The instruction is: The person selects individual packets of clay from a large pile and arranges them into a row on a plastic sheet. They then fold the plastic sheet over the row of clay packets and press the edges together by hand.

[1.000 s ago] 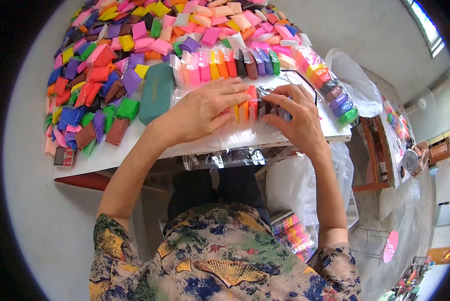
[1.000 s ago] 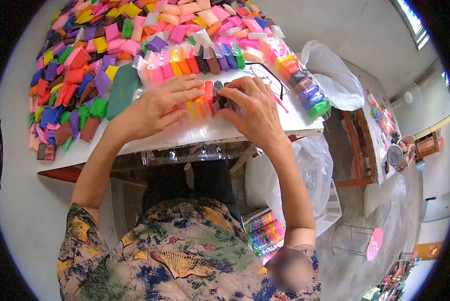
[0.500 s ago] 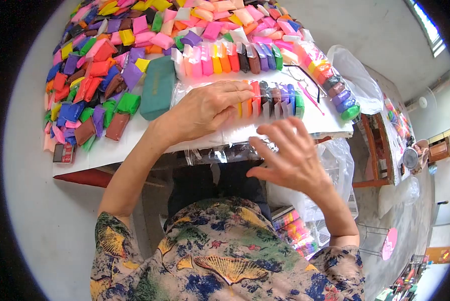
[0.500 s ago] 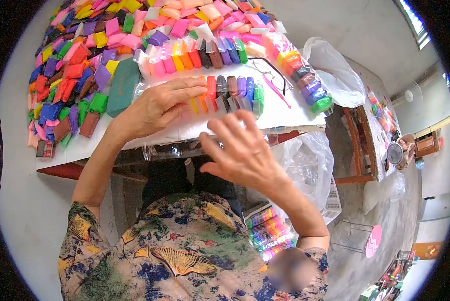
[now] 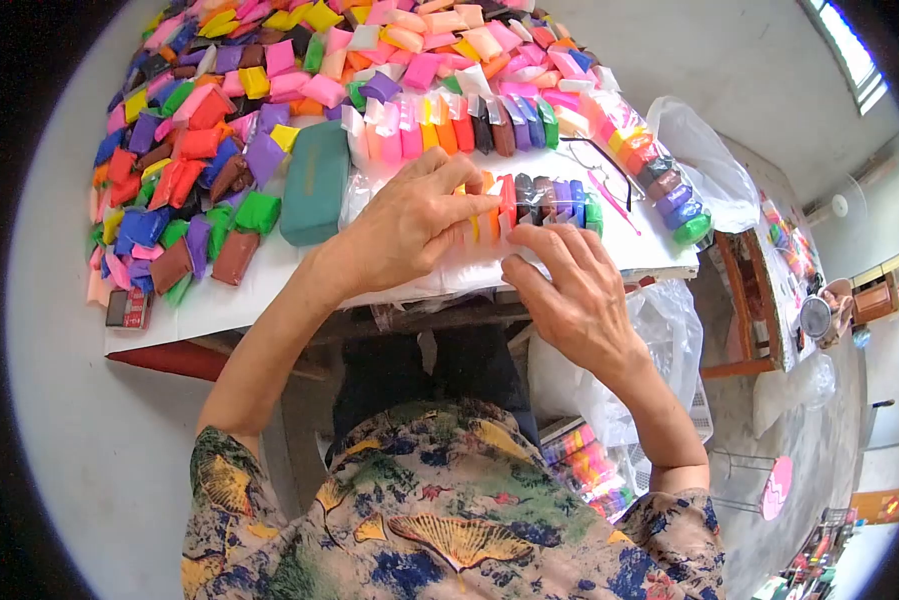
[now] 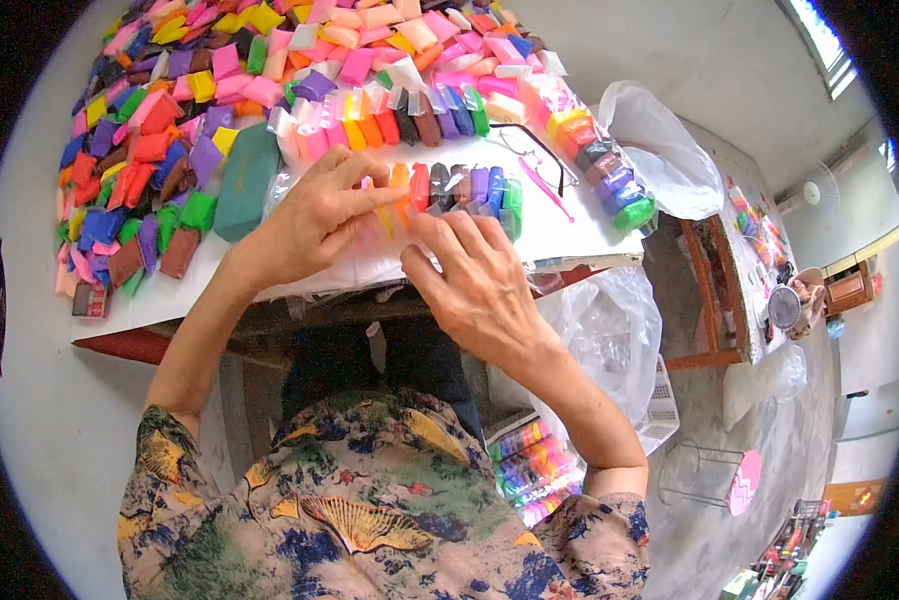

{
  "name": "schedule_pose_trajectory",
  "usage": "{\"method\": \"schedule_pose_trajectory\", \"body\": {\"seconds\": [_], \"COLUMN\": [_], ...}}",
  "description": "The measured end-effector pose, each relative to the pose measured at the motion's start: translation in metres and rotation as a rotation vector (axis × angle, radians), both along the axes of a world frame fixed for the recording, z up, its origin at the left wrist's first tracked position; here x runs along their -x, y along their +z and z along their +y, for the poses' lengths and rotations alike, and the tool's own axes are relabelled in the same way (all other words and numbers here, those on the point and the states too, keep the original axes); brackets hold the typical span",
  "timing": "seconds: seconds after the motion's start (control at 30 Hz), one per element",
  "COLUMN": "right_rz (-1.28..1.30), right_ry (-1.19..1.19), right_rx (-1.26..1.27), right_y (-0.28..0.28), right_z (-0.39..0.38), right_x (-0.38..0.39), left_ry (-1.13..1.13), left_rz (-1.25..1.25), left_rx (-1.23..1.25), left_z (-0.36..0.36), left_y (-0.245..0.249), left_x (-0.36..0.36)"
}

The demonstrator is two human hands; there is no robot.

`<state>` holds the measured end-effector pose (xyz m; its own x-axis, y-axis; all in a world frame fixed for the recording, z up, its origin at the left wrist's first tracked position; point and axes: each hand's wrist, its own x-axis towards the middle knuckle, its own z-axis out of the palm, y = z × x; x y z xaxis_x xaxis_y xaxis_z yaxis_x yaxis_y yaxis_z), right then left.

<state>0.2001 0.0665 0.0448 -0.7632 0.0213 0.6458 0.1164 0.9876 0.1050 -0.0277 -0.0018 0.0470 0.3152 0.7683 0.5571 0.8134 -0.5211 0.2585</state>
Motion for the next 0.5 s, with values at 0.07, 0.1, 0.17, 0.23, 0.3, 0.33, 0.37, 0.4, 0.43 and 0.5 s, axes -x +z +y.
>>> {"method": "schedule_pose_trajectory", "body": {"seconds": [0.07,0.1,0.17,0.23,0.3,0.33,0.37,0.4,0.43,0.5], "right_rz": [0.036,0.053,0.059,0.062,0.058,0.030,0.003,-0.012,-0.027,-0.068], "right_ry": [-0.026,-0.038,-0.054,-0.071,-0.089,-0.110,-0.131,-0.140,-0.150,-0.181], "right_rx": [-0.018,-0.026,-0.004,0.017,0.078,0.110,0.142,0.179,0.216,0.264], "right_y": [0.002,0.003,0.003,0.004,0.006,0.006,0.007,0.009,0.011,0.015], "right_z": [0.003,0.004,0.008,0.013,0.018,0.020,0.022,0.025,0.028,0.031], "right_x": [0.005,0.007,0.011,0.015,0.020,0.021,0.023,0.025,0.027,0.030], "left_ry": [-0.005,-0.007,-0.012,-0.008,-0.011,-0.015,-0.020,-0.015,-0.010,-0.003], "left_rz": [0.016,0.013,0.006,-0.012,-0.021,-0.021,-0.021,-0.030,-0.040,-0.051], "left_rx": [-0.016,-0.017,-0.019,0.003,0.029,0.042,0.056,0.102,0.148,0.193], "left_z": [0.001,0.001,0.000,-0.001,-0.001,-0.001,-0.001,-0.002,-0.005,-0.010], "left_y": [-0.002,-0.002,-0.002,0.000,0.000,0.000,0.000,0.004,0.011,0.020], "left_x": [0.001,0.001,0.000,-0.001,-0.001,0.001,0.002,0.001,0.000,-0.001]}}
